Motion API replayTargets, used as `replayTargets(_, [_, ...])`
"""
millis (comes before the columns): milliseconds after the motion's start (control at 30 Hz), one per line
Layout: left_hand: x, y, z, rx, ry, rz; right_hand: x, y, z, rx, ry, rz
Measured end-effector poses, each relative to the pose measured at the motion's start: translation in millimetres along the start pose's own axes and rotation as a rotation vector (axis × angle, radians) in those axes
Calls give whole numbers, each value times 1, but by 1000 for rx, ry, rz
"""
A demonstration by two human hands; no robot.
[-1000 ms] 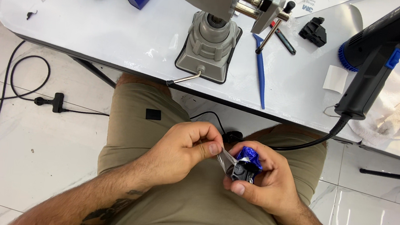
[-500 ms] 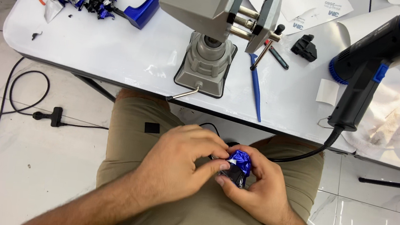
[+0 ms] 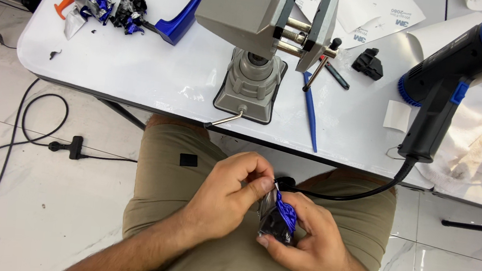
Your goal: The person wraps a small black object with blue metallic foil, repeatedly folding and smoothing the edges by hand. The person uses a blue plastic pry tool to tuck and crease the foil around the object's contours. The wrapped object is held and adjusted throughout the process.
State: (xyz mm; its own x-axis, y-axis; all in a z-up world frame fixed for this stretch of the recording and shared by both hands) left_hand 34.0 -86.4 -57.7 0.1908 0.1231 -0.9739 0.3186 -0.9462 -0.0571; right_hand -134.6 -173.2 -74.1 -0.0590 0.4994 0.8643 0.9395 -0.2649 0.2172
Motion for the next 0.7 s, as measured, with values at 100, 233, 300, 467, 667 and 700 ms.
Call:
replayTargets(100, [10,12,-28,87,-191,100,17,8,0,171,43,115])
replayTargets(233, [-18,6,-23,291,91,227,-12,5,-3,111,233,328])
replayTargets(300, [-22,4,-13,316,149,310,-11,13,-3,157,125,289])
replayTargets(467, [-18,5,-12,188,58,400,-28,8,8,139,393,326])
replayTargets(667, [-23,-1,-1,27,116,424,-6,25,12,82,285,335])
replayTargets(700, [-20,-1,0,1,53,329,-3,27,12,102,253,343])
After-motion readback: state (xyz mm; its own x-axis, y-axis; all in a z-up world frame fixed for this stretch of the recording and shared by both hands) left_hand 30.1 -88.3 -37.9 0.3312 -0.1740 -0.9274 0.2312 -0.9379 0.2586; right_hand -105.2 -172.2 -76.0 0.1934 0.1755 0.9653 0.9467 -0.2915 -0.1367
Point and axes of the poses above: each hand's wrist, its own y-axis towards the middle knuckle, its own z-axis out of the palm, x = y × z, the point moved 6 cm from there along y, towards the middle knuckle, and after that the axes turned 7 degrees about x, right-handed, at the moved point
